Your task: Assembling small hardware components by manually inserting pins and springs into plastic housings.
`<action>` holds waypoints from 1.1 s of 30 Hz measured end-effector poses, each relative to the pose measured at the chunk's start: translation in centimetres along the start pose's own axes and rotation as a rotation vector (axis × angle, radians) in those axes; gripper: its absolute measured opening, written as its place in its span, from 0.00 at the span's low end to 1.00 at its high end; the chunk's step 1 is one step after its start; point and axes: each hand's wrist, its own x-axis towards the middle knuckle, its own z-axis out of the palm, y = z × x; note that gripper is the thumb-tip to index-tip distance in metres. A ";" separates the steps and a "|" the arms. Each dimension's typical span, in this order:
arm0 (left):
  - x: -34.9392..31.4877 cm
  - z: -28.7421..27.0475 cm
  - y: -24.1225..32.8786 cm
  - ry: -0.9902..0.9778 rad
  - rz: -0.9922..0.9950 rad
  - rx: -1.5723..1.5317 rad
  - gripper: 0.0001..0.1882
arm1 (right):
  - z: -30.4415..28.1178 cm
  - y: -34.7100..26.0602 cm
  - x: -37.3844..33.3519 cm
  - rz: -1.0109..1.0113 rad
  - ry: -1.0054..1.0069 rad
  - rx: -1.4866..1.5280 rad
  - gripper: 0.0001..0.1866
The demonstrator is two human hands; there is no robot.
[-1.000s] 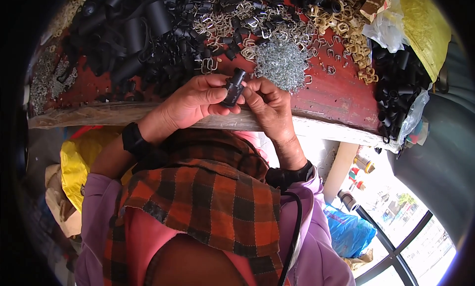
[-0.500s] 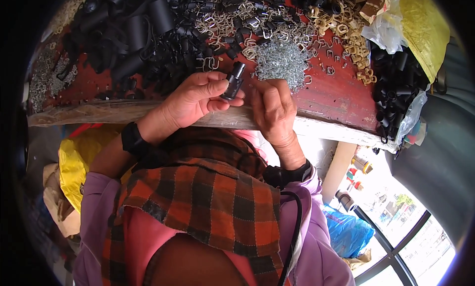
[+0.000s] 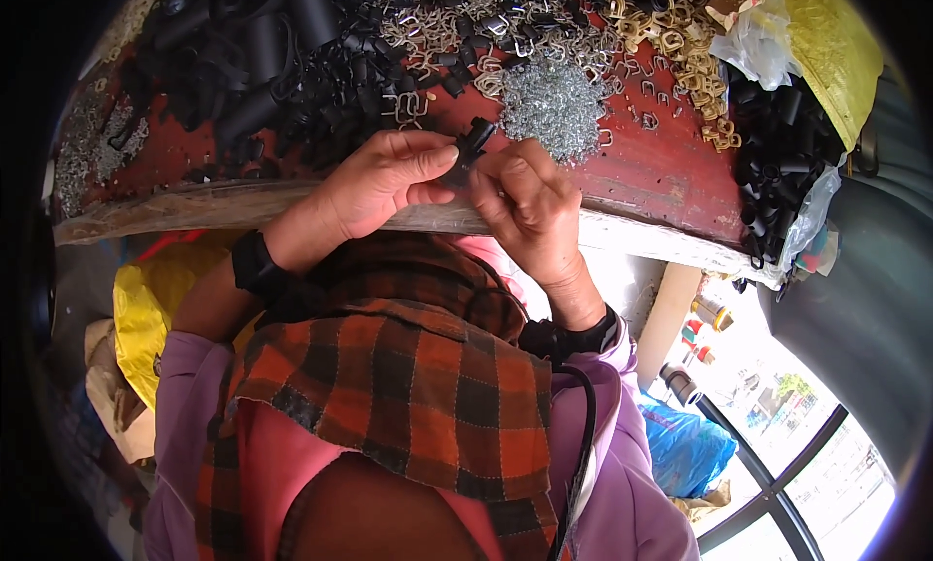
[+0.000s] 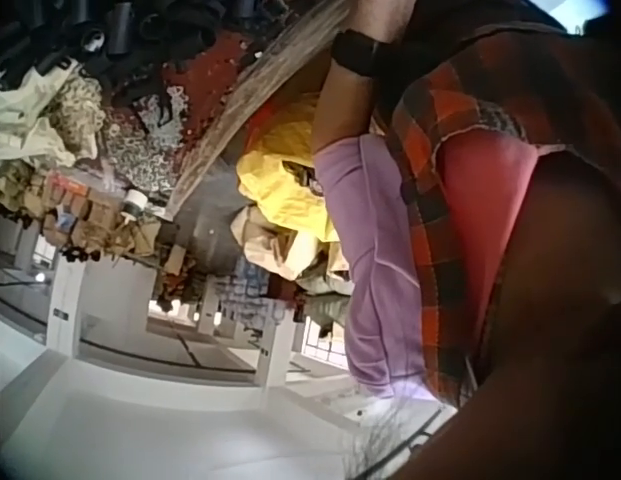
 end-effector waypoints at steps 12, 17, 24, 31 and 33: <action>-0.5 0.1 -0.4 0.015 0.008 0.107 0.13 | 0.0 -0.4 0.8 -0.276 -0.158 -0.325 0.09; -1.0 0.0 -0.5 0.004 0.005 0.276 0.14 | -0.1 -0.9 0.4 -0.187 -0.270 -0.332 0.08; -1.3 -0.1 -0.2 -0.049 0.010 0.220 0.14 | 0.2 -1.2 0.2 -0.110 -0.263 -0.297 0.06; -2.2 -0.6 0.1 0.025 -0.054 0.104 0.14 | 1.1 -1.0 0.1 0.005 -0.145 0.040 0.04; -3.0 -1.1 0.2 0.016 -0.089 0.047 0.13 | 1.6 -0.7 -0.1 0.034 -0.057 0.274 0.03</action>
